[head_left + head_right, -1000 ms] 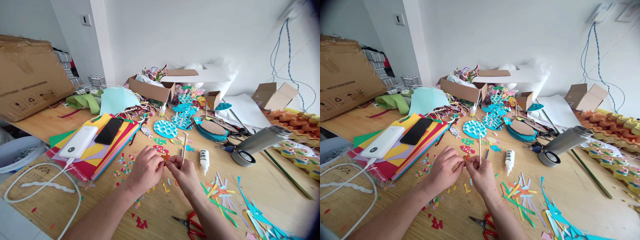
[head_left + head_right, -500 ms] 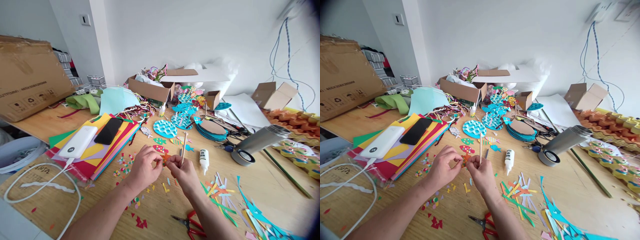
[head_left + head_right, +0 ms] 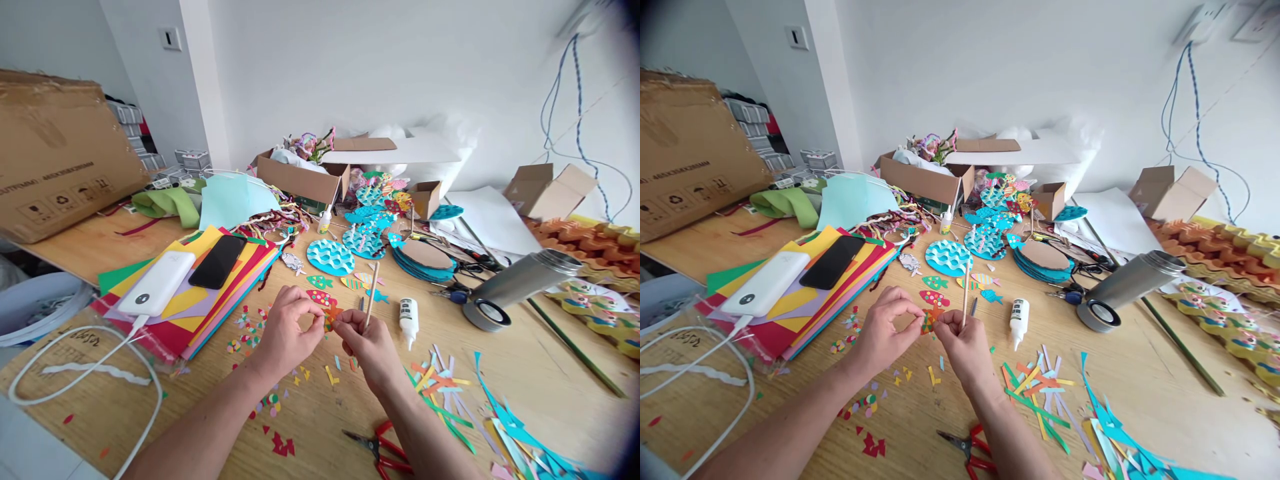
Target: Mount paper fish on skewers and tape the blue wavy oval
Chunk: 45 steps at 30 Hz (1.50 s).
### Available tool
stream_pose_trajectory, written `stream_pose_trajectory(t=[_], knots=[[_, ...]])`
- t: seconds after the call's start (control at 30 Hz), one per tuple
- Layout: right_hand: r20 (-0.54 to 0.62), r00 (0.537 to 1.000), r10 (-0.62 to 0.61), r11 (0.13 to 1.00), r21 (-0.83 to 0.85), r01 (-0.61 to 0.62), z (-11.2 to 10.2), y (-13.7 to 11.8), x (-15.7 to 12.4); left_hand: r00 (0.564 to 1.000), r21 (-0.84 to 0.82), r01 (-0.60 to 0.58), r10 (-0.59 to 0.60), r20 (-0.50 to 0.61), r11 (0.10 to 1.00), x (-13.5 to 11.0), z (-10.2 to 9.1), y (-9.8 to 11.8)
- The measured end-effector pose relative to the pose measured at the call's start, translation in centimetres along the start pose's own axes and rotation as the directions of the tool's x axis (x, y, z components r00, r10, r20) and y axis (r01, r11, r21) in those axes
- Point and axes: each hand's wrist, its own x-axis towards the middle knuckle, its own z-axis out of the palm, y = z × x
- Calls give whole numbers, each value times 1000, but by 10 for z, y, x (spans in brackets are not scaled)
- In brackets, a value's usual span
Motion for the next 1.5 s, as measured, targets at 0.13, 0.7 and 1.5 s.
stream_pose_trajectory(t=[0.13, 0.7, 1.5], knots=[[-3, 1000, 27, 997, 68, -27, 1, -3, 0, 955, -334, 295, -265, 134, 895, 6, -5, 0], [-20, 1000, 9, 981, 194, -5, 0, 1, 0, 816, -454, 578, -487, 312, 678, 8, -5, 5], [-75, 996, 48, 992, 120, -39, 7, -4, -6, 942, 359, -330, 332, 60, 873, -10, 5, 2]])
